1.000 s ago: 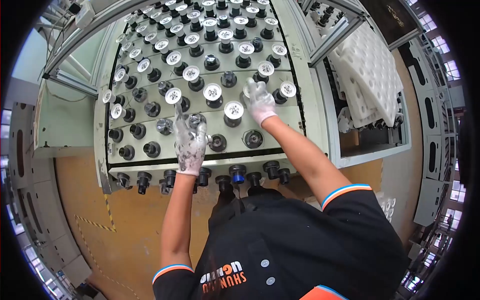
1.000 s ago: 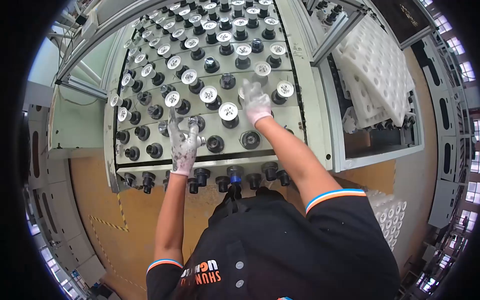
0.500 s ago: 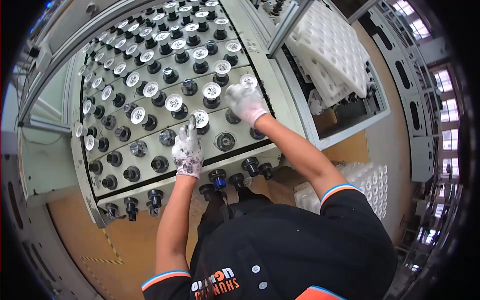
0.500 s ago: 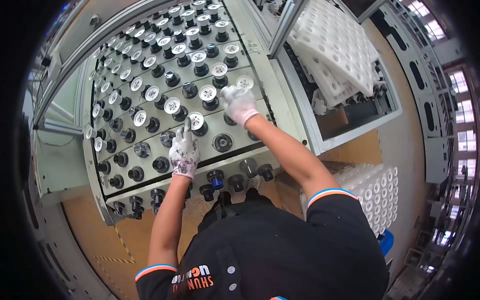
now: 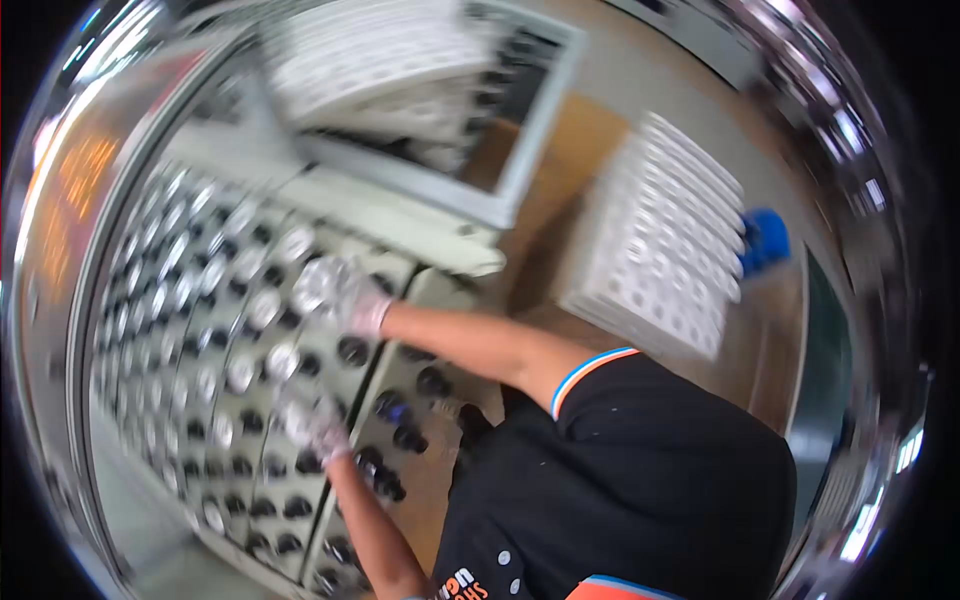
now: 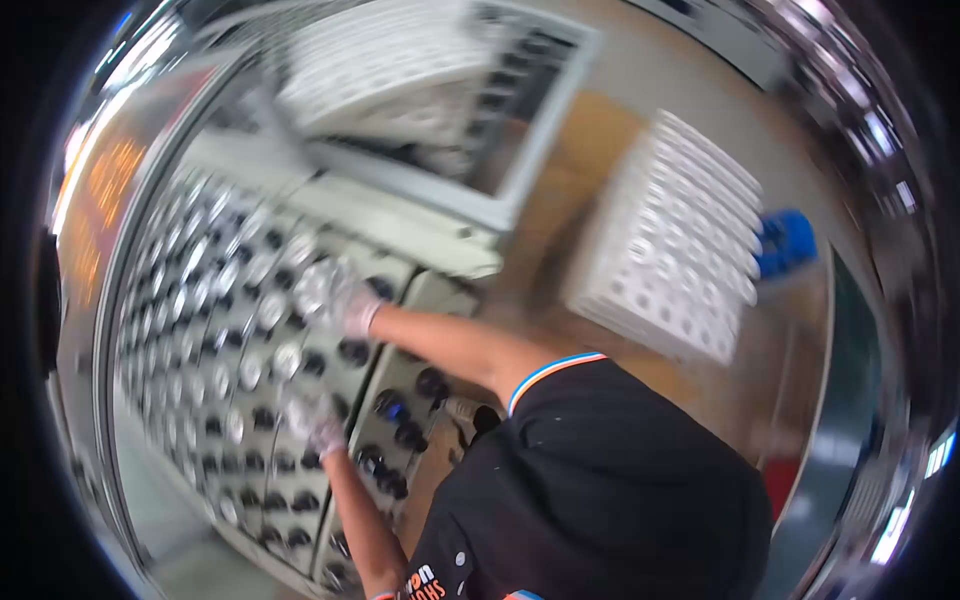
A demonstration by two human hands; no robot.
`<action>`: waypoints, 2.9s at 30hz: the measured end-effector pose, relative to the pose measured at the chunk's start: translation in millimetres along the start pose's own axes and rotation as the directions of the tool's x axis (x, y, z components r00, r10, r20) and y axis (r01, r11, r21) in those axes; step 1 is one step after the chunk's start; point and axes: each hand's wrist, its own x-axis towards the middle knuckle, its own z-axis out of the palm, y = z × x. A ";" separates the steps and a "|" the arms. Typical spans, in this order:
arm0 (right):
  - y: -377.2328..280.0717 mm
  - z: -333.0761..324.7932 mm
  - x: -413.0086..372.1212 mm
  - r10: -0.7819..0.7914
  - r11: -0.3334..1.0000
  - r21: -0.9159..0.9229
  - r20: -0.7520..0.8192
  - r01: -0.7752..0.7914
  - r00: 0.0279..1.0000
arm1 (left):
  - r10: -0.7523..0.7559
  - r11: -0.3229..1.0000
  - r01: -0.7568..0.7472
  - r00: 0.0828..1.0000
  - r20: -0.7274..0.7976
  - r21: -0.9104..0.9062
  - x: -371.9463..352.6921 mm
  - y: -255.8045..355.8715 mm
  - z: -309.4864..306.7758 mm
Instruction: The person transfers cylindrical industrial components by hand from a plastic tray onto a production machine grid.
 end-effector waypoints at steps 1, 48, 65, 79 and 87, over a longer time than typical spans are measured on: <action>10.9 2.8 -26.7 0.043 0.999 -0.008 -0.241 -0.047 0.970 | -0.046 0.997 0.045 0.999 -0.009 -0.067 2.7 22.7 -22.0; 194.1 -296.0 -416.1 0.812 0.533 -0.435 0.022 -0.726 0.583 | 0.403 0.115 -0.329 0.878 -0.259 -0.937 -57.5 297.1 -72.3; -98.6 -55.3 -81.4 -0.022 0.950 0.310 0.204 -0.043 0.979 | -0.570 0.811 0.566 0.822 -0.020 0.148 -54.2 -342.8 -149.3; -340.4 148.4 36.9 -0.601 0.797 0.379 0.414 0.471 0.684 | -0.650 0.755 0.632 0.757 -0.071 -0.174 -57.9 -295.2 -174.8; -359.5 203.8 20.2 -0.610 0.772 0.205 0.502 0.601 0.613 | -0.598 0.797 0.541 0.769 -0.224 -0.270 -67.3 -267.7 -170.9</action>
